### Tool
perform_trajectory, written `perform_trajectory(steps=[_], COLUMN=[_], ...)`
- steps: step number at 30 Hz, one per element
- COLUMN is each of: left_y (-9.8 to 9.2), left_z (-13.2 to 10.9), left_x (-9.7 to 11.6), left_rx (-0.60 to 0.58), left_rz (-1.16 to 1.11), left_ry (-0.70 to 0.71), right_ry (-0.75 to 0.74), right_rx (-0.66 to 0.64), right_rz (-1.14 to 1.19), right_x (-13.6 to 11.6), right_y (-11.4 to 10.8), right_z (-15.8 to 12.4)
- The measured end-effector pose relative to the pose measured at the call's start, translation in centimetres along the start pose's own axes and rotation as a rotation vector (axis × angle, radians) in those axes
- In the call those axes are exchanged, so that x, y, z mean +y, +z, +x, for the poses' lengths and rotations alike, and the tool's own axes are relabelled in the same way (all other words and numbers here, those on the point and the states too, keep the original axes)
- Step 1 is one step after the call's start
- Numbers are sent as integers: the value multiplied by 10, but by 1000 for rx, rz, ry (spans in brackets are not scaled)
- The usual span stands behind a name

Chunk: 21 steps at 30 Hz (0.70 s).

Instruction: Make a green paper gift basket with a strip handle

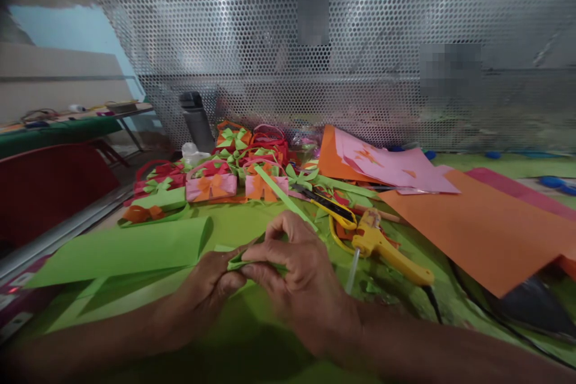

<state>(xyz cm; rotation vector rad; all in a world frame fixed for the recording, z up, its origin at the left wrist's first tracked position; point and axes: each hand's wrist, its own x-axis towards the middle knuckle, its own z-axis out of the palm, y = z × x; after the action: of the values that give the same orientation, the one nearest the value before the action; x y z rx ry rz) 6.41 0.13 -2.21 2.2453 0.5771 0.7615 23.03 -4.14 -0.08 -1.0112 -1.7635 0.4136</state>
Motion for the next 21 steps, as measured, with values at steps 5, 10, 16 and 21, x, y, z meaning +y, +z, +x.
perform_trajectory(steps=[5,10,16,21], left_y=[-1,-3,-5,-8], left_z=[4,4,-1,-1], left_x=[2,8,7,7], left_rx=[-21,-48,-6,64], left_rz=[-78,-155,-38,38], left_ry=[-2,39,-18,-7], right_ry=[-2,-10,-7,-62], right_rx=[-13,-14,18,-17], right_rz=[-4,-11,-101,-156], right_x=[0,-3,-2,-3], right_y=[-1,-2,-2,-7], right_z=[0,3,3,3])
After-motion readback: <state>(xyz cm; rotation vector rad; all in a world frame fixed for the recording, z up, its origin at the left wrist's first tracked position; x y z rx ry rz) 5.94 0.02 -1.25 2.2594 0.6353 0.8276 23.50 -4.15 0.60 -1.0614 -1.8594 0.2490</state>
